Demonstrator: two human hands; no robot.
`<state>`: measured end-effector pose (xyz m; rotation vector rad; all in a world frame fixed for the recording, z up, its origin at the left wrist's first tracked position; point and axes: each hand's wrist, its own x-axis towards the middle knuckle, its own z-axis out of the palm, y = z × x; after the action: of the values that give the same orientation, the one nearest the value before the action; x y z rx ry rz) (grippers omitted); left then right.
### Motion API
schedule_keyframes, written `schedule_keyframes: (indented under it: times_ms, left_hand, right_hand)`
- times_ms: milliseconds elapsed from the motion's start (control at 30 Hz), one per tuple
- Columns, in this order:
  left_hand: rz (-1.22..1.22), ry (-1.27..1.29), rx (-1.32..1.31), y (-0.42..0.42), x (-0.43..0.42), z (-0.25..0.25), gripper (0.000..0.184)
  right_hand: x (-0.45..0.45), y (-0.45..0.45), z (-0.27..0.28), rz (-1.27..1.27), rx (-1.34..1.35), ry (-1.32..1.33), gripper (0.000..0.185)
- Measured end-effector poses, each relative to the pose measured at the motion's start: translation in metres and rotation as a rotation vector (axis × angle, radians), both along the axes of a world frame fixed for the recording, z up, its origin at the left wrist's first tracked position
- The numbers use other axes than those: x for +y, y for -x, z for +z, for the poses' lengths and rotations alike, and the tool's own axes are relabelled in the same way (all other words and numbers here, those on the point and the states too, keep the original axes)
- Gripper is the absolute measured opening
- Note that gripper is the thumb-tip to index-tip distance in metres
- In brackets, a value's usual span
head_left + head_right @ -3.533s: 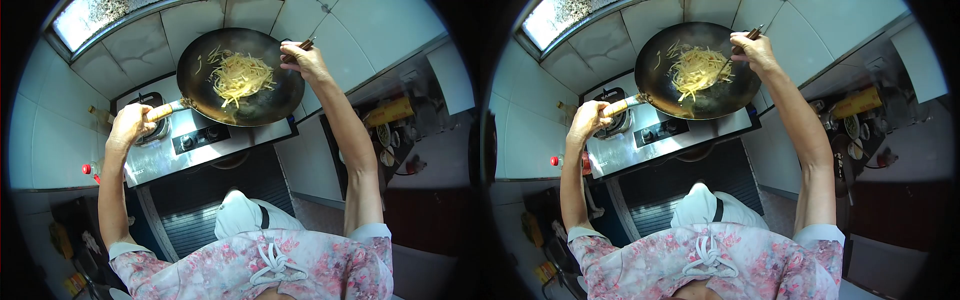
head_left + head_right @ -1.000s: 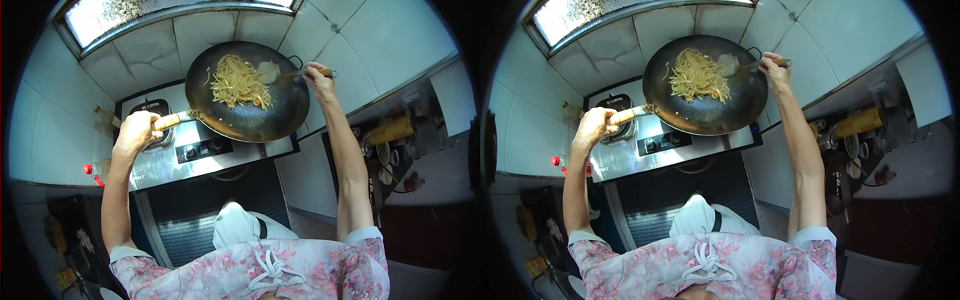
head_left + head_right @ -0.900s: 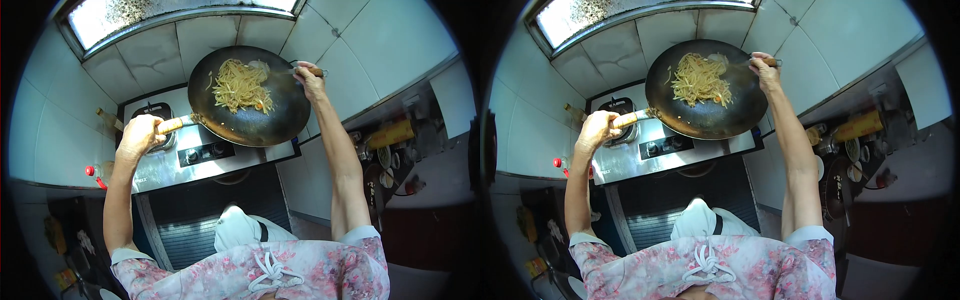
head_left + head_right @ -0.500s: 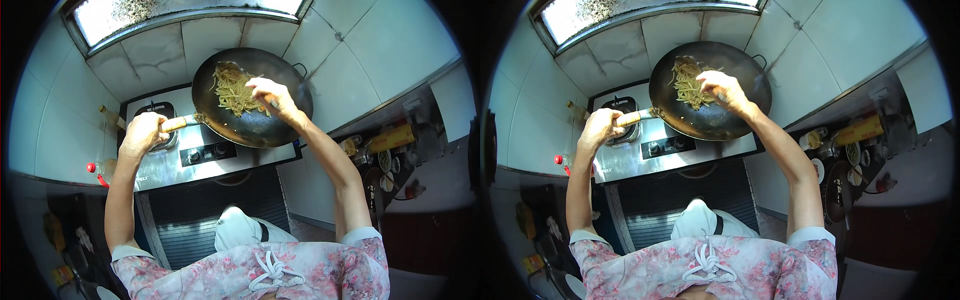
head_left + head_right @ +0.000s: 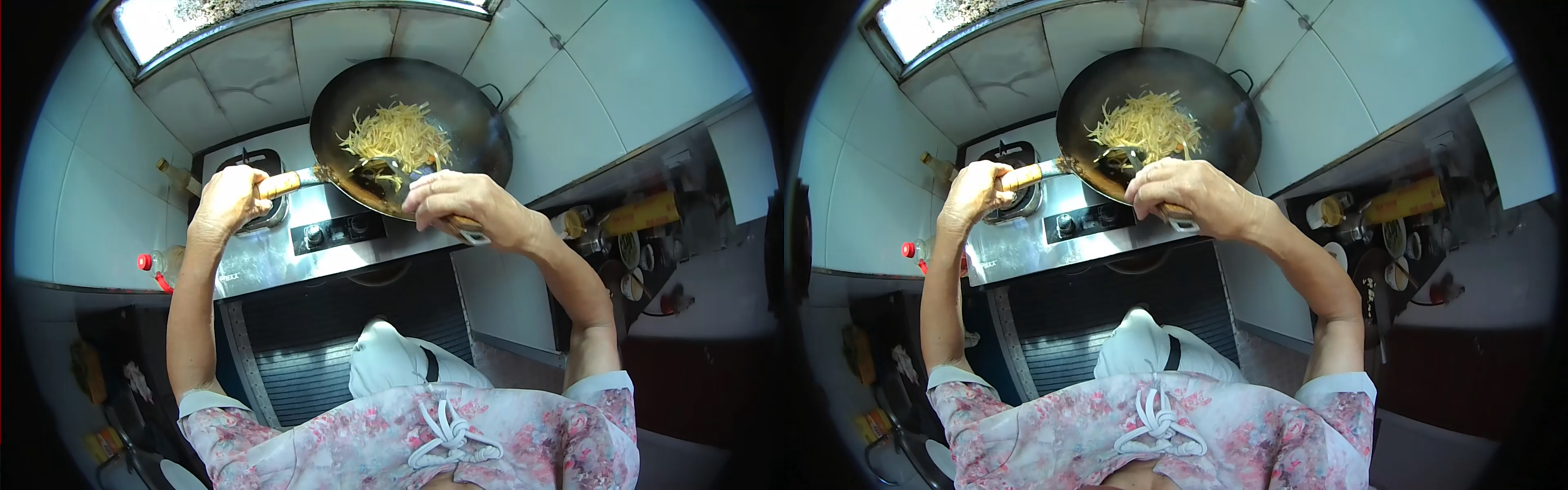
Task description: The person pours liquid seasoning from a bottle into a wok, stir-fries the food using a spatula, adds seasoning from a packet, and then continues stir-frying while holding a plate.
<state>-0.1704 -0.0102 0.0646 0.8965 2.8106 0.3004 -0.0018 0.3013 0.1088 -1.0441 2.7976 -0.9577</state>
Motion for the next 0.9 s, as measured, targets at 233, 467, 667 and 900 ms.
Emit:
schedule_keyframes:
  times_ms: [233, 467, 667, 900]
  left_hand:
    - [0.026, 0.026, -0.033, -0.001, 0.0, 0.002, 0.036]
    - [-0.007, -0.033, -0.008, 0.001, -0.003, -0.002, 0.039]
    - [0.002, -0.012, -0.023, 0.003, -0.002, -0.002, 0.041]
    - [0.016, 0.002, -0.036, 0.003, -0.002, -0.002, 0.04]
  right_hand:
    - [0.038, 0.022, -0.054, -0.283, 0.198, -0.025, 0.023]
    - [0.078, 0.009, -0.016, -0.802, 0.267, 0.375, 0.008]
    - [0.141, 0.02, -0.028, -1.265, 0.175, 0.547, 0.013]
    - [0.134, 0.074, -0.114, -1.236, 0.0, 1.264, 0.015]
